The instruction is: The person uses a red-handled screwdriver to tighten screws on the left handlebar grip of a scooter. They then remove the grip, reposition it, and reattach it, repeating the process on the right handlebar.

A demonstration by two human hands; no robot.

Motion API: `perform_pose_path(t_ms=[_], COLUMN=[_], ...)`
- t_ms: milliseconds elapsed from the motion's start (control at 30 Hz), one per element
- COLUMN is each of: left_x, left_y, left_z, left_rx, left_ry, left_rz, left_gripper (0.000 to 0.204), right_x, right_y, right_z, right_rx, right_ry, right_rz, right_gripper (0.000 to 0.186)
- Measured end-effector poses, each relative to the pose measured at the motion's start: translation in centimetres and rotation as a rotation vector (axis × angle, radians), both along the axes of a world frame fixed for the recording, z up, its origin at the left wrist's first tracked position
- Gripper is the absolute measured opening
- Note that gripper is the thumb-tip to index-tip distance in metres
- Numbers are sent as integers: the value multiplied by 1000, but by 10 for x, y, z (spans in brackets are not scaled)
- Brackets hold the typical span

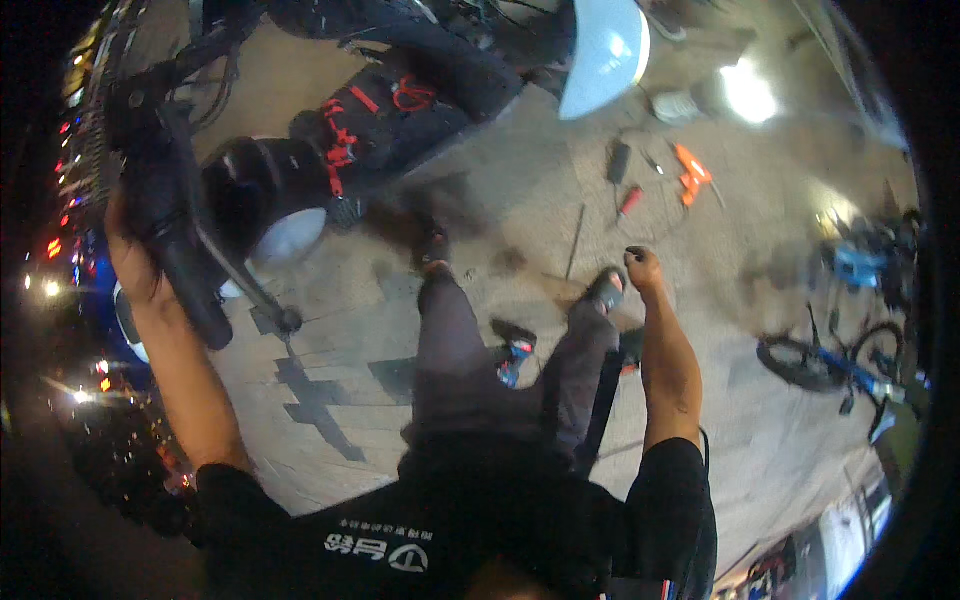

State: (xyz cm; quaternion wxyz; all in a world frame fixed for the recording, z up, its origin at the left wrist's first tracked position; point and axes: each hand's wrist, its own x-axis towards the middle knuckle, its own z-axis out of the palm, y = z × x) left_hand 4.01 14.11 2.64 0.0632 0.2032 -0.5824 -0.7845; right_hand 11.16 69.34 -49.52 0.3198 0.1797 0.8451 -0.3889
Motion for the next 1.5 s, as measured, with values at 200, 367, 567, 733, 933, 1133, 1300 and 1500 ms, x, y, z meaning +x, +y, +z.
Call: perform_pose_path(t_ms=[200,367,567,733,933,1133,1300,1500], left_x=[23,-21,39,23,6,-12,-8,-3], left_y=[2,5,18,19,40,41,37,37], left_z=[9,-5,-1,7,14,-1,3,-4], left_rx=[-314,-554,-585,-455,-216,-37,-25,106], left_ry=[-76,-88,-190,-179,-154,-54,-64,-15], left_rz=[205,4,237,287,137,-55,-84,-33], left_gripper=[64,66,67,68,62,44,31,31], right_x=[-105,-201,-206,-207,-128,-143,-163,-170], right_y=[-234,-360,-455,-419,-363,-321,-322,-343], right_z=[-69,-171,-110,-72,193,403,497,503], right_rx=[-193,-177,-74,-262,-1142,-1453,-1104,-812], right_ry=[315,802,298,155,305,478,1021,1270], right_rz=[461,308,271,428,245,67,332,462], right_gripper=[33,28,30,30,17,18,21,25])
